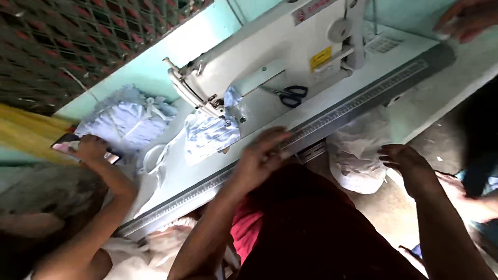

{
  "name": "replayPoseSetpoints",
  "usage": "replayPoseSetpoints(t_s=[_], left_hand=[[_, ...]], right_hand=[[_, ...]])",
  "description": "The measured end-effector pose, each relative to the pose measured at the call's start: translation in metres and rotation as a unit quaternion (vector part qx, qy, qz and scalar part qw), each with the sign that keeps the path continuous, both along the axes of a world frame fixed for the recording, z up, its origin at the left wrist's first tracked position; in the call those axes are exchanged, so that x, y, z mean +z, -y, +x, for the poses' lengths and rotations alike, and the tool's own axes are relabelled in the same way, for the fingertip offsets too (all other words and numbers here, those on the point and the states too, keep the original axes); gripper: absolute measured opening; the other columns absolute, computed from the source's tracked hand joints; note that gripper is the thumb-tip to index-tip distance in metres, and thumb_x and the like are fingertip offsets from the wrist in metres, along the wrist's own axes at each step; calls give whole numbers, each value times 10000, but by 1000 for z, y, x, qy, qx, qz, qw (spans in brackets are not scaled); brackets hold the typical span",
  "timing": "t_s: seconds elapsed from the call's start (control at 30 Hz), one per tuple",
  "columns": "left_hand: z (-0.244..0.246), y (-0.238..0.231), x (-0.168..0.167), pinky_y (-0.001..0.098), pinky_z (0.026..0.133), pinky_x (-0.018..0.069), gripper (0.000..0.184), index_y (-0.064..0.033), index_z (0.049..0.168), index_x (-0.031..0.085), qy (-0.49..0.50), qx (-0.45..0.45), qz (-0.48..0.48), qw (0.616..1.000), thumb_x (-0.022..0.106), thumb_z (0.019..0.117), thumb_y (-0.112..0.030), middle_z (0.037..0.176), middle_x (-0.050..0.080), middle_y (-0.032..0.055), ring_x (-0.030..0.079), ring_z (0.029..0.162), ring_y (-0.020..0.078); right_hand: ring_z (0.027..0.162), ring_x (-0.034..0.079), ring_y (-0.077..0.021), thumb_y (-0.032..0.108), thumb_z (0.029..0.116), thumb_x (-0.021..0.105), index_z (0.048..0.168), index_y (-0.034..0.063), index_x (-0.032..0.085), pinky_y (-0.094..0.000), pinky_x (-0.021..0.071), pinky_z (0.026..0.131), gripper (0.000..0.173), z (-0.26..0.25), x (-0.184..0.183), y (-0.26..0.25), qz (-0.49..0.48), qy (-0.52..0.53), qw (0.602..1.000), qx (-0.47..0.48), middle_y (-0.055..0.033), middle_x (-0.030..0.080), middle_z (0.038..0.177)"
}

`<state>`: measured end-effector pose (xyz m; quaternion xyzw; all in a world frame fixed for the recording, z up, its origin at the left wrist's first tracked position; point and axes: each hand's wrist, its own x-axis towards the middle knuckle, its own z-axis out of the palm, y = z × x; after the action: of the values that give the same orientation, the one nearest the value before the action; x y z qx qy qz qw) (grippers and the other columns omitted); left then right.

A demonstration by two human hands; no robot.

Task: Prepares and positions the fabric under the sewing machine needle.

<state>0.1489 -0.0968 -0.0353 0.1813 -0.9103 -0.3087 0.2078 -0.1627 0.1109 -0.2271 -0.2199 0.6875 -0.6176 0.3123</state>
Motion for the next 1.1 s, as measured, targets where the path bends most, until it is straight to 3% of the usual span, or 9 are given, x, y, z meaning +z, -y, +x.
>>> replayPoseSetpoints(t_s=[0.1, 0.23, 0.33, 0.43, 0.57, 0.87, 0.97, 1.03, 1.1], left_hand=[[61, 56, -5, 342, 642, 560, 267, -28, 1235, 624, -49, 262, 5, 964, 649, 994, -141, 1034, 695, 98, 623, 682, 130], [80, 128, -7, 394, 754, 593, 502, 8, 1465, 436, -81, 367, 71, 924, 603, 1005, -103, 1414, 553, 210, 688, 893, 210], [76, 155, -11, 272, 668, 528, 583, -105, 1555, 353, -52, 323, 218, 919, 588, 1022, -103, 1369, 596, 112, 629, 812, 100], [83, 154, -9, 259, 603, 501, 345, -22, 1354, 554, -9, 300, 205, 932, 582, 1040, -161, 956, 679, 78, 581, 661, 80], [99, 115, -5, 319, 603, 538, 204, -11, 1124, 660, 46, 274, 95, 956, 562, 1059, -178, 827, 667, 79, 605, 636, 129], [92, 43, -27, 339, 693, 582, 202, -79, 1033, 731, 88, 178, -80, 977, 581, 1027, -214, 844, 713, 51, 677, 720, 145], [87, 21, -31, 401, 785, 612, 248, -69, 1053, 743, 97, 114, -116, 982, 557, 1044, -232, 956, 749, 81, 735, 848, 209], [86, 11, -35, 378, 778, 612, 245, -81, 1016, 723, 84, 64, -150, 983, 549, 1052, -249, 925, 740, 70, 735, 860, 208], [87, 7, -35, 346, 762, 604, 237, -95, 1004, 718, 71, 30, -161, 984, 558, 1049, -264, 894, 735, 52, 730, 851, 193]], right_hand=[[914, 689, -131, 224, 1037, 491, 1280, -40, 572, -316, 580, 829, 368, 20, 15, 21, -3, -37, 992, 119, -111, 691, 1097], [980, 673, -180, 248, 989, 553, 1273, -51, 591, -388, 565, 909, 414, 54, 48, 62, 1, -85, 955, 285, -151, 675, 1134], [997, 680, -145, 323, 995, 547, 1266, -5, 627, -362, 566, 920, 433, 81, 72, 86, -26, -147, 909, 390, -110, 702, 1104], [1006, 676, -103, 400, 1029, 520, 1251, 17, 647, -322, 565, 912, 461, 99, 90, 97, -81, -206, 855, 468, -82, 716, 1102], [1025, 681, -149, 306, 1030, 498, 1264, -38, 623, -356, 552, 942, 434, 120, 133, 110, -71, -229, 818, 523, -126, 717, 1116], [1133, 668, -183, 171, 1067, 470, 1415, 36, 493, -380, 569, 982, 375, 189, 159, 215, -110, -14, 898, 425, -114, 642, 1294], [996, 715, -200, 192, 1115, 384, 1463, 59, 442, -373, 599, 868, 377, 205, 163, 245, -74, 173, 892, 410, -111, 674, 1236], [738, 699, -142, 209, 1111, 388, 1369, 70, 518, -296, 601, 664, 320, 206, 161, 258, -72, 224, 883, 407, -59, 708, 982], [528, 484, -36, 207, 1096, 431, 1217, 90, 603, -179, 422, 482, 241, 204, 156, 268, -80, 195, 892, 399, 47, 553, 731]])
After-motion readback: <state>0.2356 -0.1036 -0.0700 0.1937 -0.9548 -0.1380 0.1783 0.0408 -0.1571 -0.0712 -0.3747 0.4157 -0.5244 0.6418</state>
